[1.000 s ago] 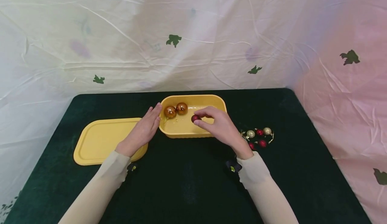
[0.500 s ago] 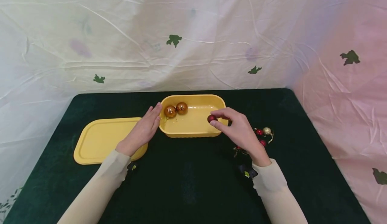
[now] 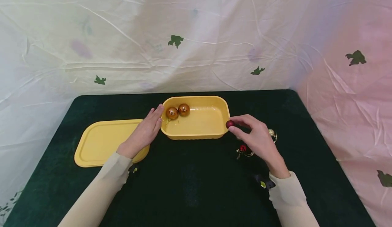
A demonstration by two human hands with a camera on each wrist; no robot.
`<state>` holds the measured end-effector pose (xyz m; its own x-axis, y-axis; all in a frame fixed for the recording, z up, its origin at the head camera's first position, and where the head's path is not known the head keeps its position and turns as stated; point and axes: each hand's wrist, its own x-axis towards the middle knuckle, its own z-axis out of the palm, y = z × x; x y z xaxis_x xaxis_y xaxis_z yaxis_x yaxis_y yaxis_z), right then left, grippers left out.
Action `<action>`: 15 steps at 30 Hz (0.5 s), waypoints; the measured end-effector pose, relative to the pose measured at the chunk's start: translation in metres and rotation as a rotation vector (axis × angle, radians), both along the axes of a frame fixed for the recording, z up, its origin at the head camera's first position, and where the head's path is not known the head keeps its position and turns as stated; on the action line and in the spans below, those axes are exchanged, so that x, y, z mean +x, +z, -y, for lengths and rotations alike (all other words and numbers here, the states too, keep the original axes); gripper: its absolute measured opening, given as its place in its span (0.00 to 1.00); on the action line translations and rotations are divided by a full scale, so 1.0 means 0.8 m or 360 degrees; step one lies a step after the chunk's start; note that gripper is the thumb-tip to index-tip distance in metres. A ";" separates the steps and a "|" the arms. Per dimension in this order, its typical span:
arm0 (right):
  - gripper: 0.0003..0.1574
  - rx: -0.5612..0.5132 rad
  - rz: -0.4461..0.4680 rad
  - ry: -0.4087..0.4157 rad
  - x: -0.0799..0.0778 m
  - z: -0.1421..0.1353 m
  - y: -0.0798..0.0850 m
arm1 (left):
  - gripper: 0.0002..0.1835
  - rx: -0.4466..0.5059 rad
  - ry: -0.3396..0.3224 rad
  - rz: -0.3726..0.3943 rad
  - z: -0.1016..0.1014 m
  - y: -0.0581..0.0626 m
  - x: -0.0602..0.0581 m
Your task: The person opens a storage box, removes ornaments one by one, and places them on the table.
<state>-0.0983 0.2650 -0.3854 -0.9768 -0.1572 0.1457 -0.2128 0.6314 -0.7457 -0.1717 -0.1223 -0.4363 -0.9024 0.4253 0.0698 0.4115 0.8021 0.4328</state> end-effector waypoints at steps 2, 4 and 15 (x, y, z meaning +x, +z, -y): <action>0.20 0.0039 -0.0021 -0.0020 0.003 -0.008 -0.002 | 0.30 0.0000 0.0002 0.0005 0.000 0.000 0.000; 0.21 0.0077 -0.0045 -0.0037 0.006 -0.017 -0.004 | 0.30 -0.0002 0.0006 0.0012 -0.001 0.000 0.000; 0.21 0.0115 0.0007 -0.0155 0.022 -0.061 -0.014 | 0.31 -0.0008 0.0046 0.0034 -0.002 0.000 0.001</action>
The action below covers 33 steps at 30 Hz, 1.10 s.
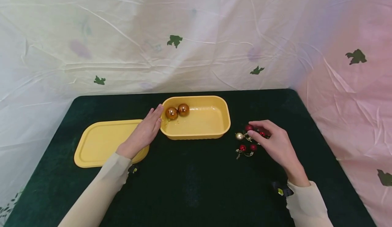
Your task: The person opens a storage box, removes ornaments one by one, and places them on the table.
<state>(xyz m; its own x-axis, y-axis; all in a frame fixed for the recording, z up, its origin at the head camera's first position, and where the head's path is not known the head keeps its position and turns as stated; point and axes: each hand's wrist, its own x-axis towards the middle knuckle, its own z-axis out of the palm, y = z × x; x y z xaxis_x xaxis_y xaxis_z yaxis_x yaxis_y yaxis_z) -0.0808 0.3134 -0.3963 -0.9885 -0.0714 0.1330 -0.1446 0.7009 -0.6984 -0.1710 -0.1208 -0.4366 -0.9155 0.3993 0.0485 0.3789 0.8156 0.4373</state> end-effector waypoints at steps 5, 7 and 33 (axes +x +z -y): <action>0.21 0.0060 -0.0015 -0.0038 0.004 -0.018 -0.006 | 0.31 0.0004 0.0011 0.0026 0.000 0.001 0.000; 0.21 0.0079 -0.0042 -0.0024 0.006 -0.026 -0.009 | 0.31 0.0004 0.0021 0.0039 0.000 0.002 0.001; 0.28 0.0228 0.0133 -0.0241 0.027 -0.085 -0.031 | 0.31 0.0023 0.0014 0.0043 0.000 0.002 0.003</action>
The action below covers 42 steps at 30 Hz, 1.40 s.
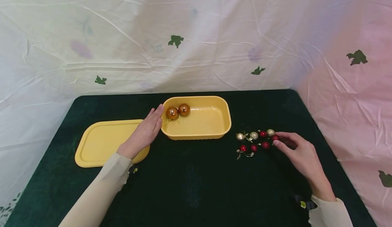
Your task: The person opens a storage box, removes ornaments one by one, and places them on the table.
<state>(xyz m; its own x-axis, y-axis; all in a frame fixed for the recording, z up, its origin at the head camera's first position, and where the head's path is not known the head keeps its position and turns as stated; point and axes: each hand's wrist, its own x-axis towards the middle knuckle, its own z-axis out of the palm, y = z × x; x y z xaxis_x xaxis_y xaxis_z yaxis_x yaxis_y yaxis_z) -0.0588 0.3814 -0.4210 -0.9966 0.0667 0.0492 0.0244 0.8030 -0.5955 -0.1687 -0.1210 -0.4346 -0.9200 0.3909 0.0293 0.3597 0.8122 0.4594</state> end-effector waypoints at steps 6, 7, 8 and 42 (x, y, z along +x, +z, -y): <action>0.30 0.0018 0.0042 -0.0014 0.001 -0.007 -0.006 | 0.31 0.0002 -0.0017 -0.0017 0.000 -0.001 -0.001; 0.30 0.0018 0.0051 -0.0015 0.001 -0.009 -0.007 | 0.31 0.0002 -0.0019 -0.0023 0.000 -0.001 -0.001; 0.30 0.0017 0.0059 -0.0015 0.000 -0.010 -0.008 | 0.31 0.0002 -0.0019 -0.0024 0.001 -0.001 -0.001; 0.30 0.0133 0.0251 0.0176 -0.022 -0.030 -0.021 | 0.31 -0.0015 -0.0004 0.0002 -0.001 0.001 -0.001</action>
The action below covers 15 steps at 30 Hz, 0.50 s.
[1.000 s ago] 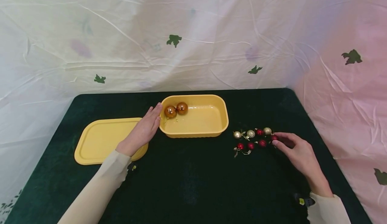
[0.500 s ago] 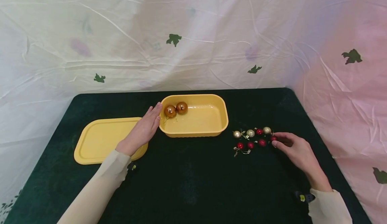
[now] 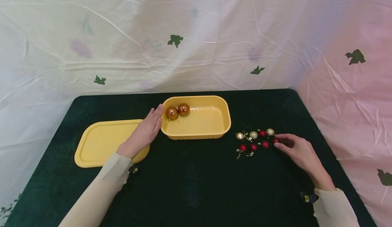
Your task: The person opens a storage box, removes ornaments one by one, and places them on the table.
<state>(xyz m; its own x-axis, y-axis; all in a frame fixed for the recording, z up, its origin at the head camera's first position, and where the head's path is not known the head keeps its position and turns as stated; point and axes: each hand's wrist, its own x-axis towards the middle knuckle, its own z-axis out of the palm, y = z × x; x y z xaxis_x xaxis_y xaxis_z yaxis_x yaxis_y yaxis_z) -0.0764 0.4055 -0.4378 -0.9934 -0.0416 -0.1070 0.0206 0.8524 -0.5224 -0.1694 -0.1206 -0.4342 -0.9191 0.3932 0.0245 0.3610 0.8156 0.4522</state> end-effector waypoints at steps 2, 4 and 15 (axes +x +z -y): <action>0.29 -0.0002 0.0004 0.0019 -0.001 0.000 0.001 | 0.31 -0.0002 0.0001 0.0004 0.001 0.000 0.000; 0.29 0.0002 0.0004 0.0026 -0.002 0.000 0.001 | 0.32 -0.0002 0.0000 0.0009 0.001 0.000 0.001; 0.30 -0.0003 0.0051 0.0024 -0.005 0.000 0.000 | 0.31 0.0008 0.0003 0.0013 0.002 -0.002 0.000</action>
<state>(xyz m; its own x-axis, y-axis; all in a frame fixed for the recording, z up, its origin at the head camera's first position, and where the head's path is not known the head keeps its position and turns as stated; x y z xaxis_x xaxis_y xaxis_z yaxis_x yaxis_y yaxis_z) -0.0808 0.4058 -0.4374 -0.9887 -0.0570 -0.1389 0.0244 0.8519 -0.5232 -0.1694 -0.1223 -0.4356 -0.9200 0.3914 0.0192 0.3558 0.8139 0.4593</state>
